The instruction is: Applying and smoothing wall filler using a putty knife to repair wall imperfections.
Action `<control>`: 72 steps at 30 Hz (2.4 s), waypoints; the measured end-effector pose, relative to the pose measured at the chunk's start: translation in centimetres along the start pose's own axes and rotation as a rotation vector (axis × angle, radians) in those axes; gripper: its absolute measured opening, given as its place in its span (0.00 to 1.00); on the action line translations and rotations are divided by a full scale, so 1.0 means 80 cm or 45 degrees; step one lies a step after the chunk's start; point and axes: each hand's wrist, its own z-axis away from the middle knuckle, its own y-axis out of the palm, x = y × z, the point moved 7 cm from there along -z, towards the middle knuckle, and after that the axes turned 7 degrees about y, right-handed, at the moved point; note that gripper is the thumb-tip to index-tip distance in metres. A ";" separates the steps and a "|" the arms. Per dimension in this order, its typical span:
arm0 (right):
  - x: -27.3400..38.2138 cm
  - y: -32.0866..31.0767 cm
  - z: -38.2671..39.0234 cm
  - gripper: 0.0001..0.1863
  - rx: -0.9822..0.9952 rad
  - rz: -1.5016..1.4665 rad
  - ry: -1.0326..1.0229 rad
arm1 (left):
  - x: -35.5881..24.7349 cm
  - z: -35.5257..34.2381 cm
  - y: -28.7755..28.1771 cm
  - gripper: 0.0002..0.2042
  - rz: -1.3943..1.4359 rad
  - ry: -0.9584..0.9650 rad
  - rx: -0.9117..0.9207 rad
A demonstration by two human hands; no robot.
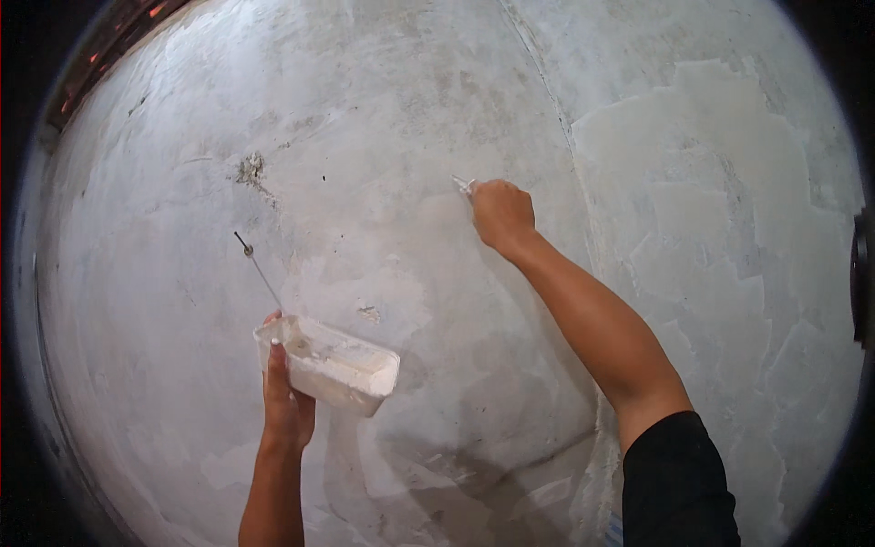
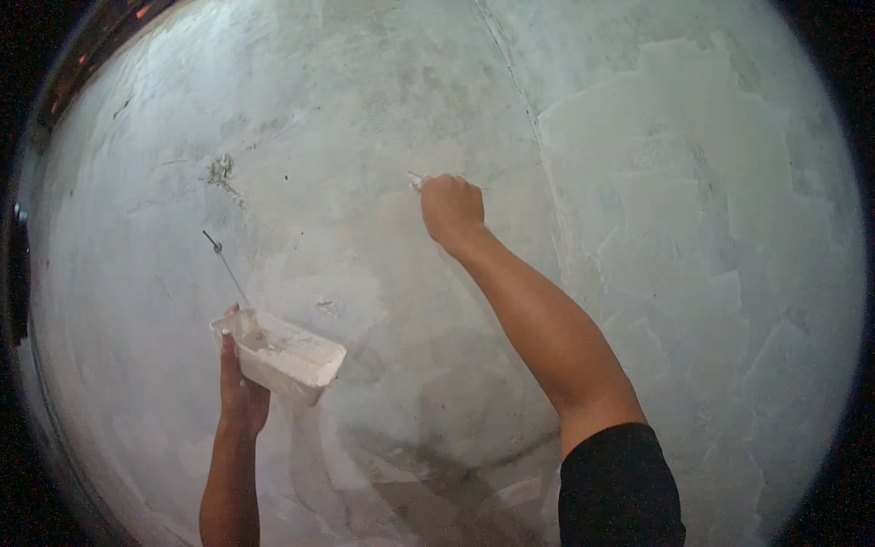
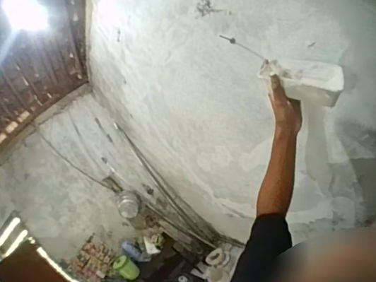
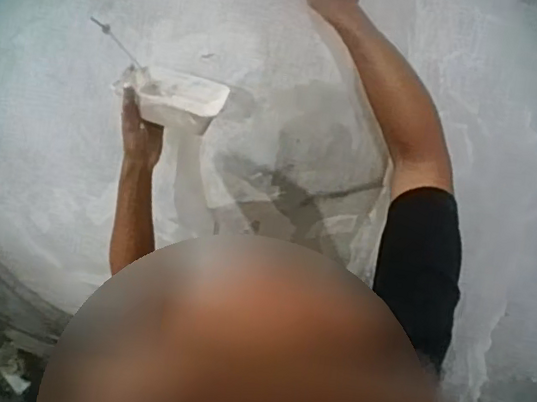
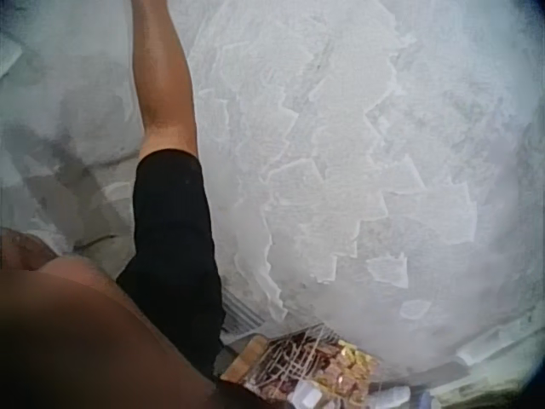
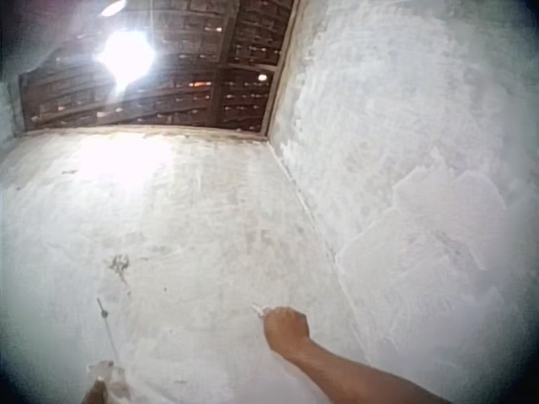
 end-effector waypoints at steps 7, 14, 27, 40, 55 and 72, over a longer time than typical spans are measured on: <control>0.027 0.008 -0.008 0.09 0.084 -0.093 0.124 | 0.001 0.003 -0.009 0.41 -0.138 -0.028 -0.074; 0.084 0.007 0.008 0.10 -0.013 -0.247 -0.184 | -0.019 0.016 -0.021 0.40 -0.168 -0.008 -0.129; 0.124 0.092 0.094 0.11 -0.098 -0.125 -0.495 | -0.025 0.014 -0.010 0.41 -0.223 0.039 -0.120; 0.004 0.030 -0.004 0.11 -0.105 -0.073 0.071 | -0.024 0.016 0.011 0.40 -0.115 -0.024 -0.044; 0.148 0.029 0.070 0.10 -0.046 -0.146 -0.402 | -0.037 0.014 0.018 0.38 -0.104 0.025 0.002; 0.106 0.012 0.087 0.12 0.109 -0.071 -0.213 | -0.028 0.007 0.011 0.40 -0.098 0.029 0.042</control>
